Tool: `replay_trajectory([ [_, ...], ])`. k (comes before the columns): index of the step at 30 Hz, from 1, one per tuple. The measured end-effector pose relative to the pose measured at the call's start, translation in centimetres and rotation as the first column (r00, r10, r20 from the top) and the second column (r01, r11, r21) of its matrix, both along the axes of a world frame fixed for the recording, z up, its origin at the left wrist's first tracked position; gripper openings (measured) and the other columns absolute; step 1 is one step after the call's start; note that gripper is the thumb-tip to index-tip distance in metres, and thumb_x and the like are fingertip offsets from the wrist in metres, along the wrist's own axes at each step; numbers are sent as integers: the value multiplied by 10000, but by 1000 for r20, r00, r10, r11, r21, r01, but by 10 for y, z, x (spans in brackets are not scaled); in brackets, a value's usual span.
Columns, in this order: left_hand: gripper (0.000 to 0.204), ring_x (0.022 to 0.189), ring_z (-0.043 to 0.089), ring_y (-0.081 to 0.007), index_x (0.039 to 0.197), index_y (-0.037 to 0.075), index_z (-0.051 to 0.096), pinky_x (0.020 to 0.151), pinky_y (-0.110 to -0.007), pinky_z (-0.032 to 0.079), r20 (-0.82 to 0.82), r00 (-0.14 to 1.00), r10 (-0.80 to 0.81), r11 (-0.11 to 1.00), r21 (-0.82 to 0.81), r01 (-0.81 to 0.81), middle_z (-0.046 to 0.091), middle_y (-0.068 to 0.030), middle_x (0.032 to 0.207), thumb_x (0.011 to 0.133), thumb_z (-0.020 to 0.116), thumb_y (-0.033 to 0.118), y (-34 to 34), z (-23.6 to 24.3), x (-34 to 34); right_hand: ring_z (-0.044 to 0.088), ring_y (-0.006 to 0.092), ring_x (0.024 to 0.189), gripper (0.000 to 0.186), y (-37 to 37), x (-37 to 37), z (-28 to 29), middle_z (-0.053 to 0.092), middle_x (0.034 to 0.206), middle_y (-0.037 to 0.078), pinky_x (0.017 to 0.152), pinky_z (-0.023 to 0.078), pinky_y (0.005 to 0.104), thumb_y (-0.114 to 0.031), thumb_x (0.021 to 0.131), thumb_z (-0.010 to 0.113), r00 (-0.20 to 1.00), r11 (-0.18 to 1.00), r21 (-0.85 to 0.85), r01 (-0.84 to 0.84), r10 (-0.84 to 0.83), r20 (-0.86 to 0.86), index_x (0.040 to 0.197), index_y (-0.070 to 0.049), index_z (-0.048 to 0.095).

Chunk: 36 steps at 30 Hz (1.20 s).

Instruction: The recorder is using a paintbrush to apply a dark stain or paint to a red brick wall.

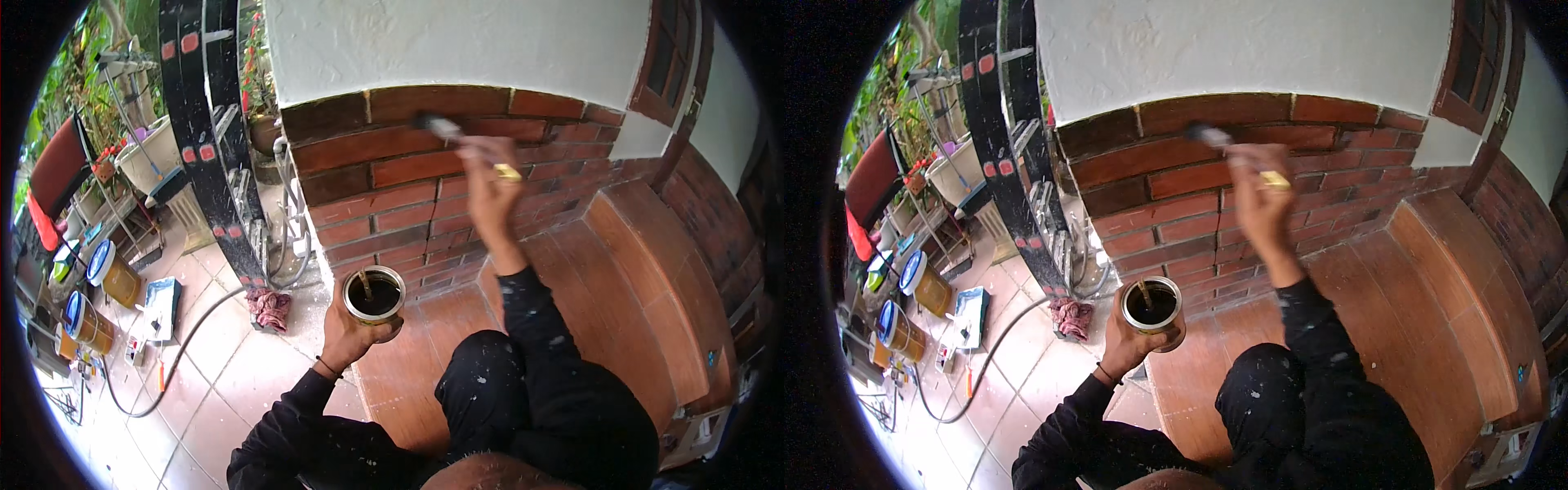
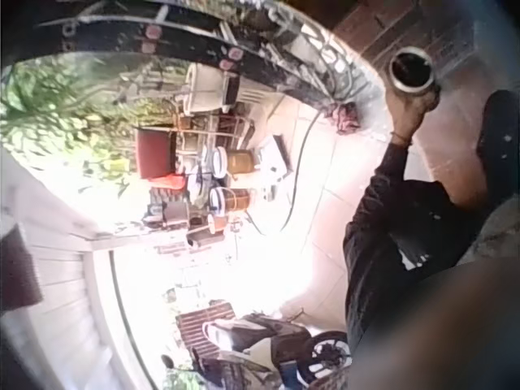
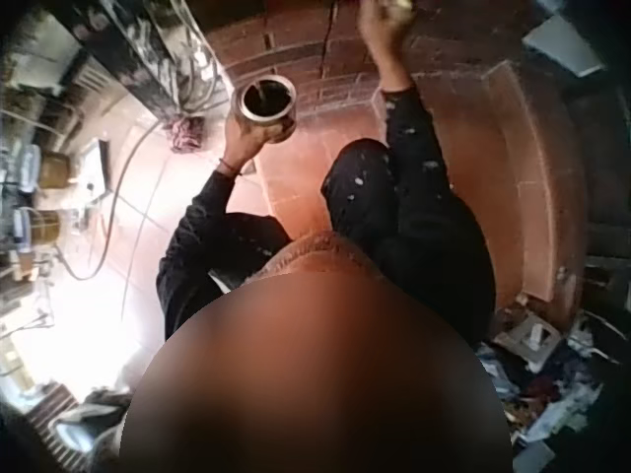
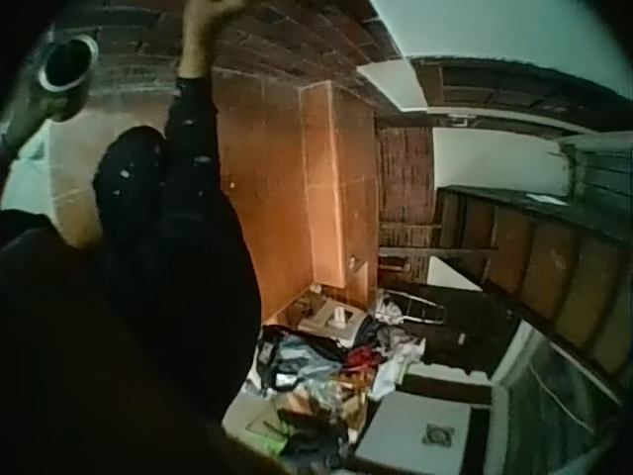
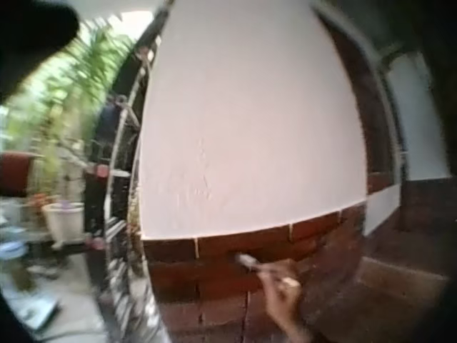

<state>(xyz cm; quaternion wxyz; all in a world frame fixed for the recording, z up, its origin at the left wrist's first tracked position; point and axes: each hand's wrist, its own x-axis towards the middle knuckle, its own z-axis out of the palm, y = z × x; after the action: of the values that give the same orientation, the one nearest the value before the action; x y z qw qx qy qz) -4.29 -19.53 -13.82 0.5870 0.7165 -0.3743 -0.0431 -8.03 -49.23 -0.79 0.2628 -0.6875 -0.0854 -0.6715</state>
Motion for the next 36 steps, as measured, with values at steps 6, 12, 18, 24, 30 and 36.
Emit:
replay_trajectory([
  [6, 1028, 1271, 686, -308, 1470, 30, 490, 1091, -419, 534, -79, 997, 4, 1000, 29, -2, 683, -168, 1364, 658, 1009, 390, 3, 6, 0, 694, 142, 957, 162, -82, -51, -15, 731, 1075, 66, 821, 586, 290, -99, 1103, 642, 948, 935, 299, 188, -253, 195, 1179, -37, 771],
  [12, 1063, 1281, 681, -305, 1485, 31, 476, 1110, -421, 525, -81, 997, 3, 1000, 25, -1, 685, -159, 1362, 650, 1013, 412, 6, -2, 4, 659, 308, 994, 260, 43, 0, -10, 688, 1075, 104, 825, 526, 430, 21, 893, 715, 976, 959, -198, 202, -214, -41, 1088, -123, 809],
  [18, 1004, 1184, 739, -305, 1444, 37, 486, 1047, -399, 567, 11, 1000, 29, 999, -20, -29, 734, -157, 1295, 655, 1009, 370, -1, -13, 9, 702, 241, 995, 291, 106, 27, -25, 691, 1150, 93, 850, 562, 366, 81, 910, 731, 888, 902, -86, -423, 395, -234, 1115, -111, 809],
  [24, 974, 1181, 739, -303, 1432, 33, 492, 1035, -401, 571, 3, 999, 41, 997, 72, -42, 735, -156, 1285, 673, 1009, 354, 3, -2, 3, 705, 205, 1022, 130, -2, -7, -44, 762, 1015, 53, 876, 551, 367, -42, 1024, 704, 996, 993, 116, 19, -8, -94, 1124, -67, 783],
  [30, 977, 1165, 744, -310, 1425, 29, 498, 1021, -404, 575, 4, 999, 37, 999, -19, -36, 736, -161, 1273, 674, 1007, 393, 1, 2, 1, 722, 141, 1081, 149, -98, -58, -58, 754, 1196, 50, 901, 610, 282, -80, 1097, 659, 990, 900, 430, 73, -117, 76, 1180, 0, 753],
  [36, 1025, 1204, 729, -316, 1457, 27, 465, 1044, -411, 565, -3, 999, 38, 997, 65, -38, 721, -165, 1312, 675, 999, 419, 8, 4, 2, 728, 255, 963, 156, 28, -40, -50, 731, 1052, 95, 786, 574, 365, 6, 980, 704, 983, 977, -128, 173, -178, -33, 1088, -66, 791],
])
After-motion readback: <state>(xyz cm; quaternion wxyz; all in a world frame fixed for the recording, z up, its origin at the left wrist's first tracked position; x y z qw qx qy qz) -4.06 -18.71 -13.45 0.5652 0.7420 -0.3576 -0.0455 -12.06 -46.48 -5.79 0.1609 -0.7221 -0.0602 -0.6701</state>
